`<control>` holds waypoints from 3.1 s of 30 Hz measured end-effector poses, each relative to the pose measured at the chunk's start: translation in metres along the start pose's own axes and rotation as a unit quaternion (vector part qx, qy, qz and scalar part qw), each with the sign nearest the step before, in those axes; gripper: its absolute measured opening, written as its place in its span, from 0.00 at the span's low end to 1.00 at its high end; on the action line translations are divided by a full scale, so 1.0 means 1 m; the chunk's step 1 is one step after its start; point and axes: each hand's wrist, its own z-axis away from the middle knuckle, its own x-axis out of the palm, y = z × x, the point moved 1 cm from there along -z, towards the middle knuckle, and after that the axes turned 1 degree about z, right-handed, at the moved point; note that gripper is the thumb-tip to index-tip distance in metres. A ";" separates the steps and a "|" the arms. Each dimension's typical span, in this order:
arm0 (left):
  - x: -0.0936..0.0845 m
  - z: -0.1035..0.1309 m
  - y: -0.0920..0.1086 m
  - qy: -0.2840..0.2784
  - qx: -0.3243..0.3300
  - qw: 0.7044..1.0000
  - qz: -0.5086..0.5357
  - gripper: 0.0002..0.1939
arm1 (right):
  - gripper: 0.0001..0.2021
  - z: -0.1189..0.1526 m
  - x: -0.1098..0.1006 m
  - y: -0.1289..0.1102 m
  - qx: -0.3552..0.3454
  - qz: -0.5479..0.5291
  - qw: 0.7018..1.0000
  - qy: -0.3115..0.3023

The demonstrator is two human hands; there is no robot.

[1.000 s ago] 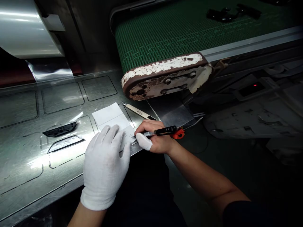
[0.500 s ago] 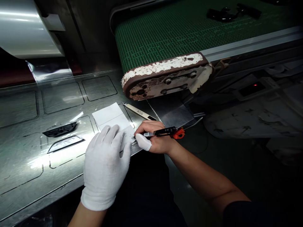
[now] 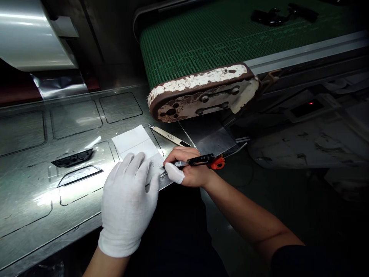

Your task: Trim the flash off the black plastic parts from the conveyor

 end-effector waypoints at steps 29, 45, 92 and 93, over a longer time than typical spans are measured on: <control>-0.001 0.000 0.000 -0.007 0.002 1.000 -0.003 0.12 | 0.04 0.001 0.000 0.000 0.014 -0.002 1.000 0.016; 0.002 0.001 -0.002 -0.009 0.006 1.000 -0.011 0.13 | 0.14 0.006 0.004 0.006 -0.010 -0.003 0.999 0.032; 0.000 0.000 0.001 -0.011 -0.014 1.000 0.000 0.10 | 0.16 0.031 0.010 0.007 -0.080 0.058 0.993 0.070; 0.000 0.000 0.001 -0.012 -0.012 1.000 0.000 0.10 | 0.16 0.031 0.011 0.007 -0.082 0.061 0.992 0.075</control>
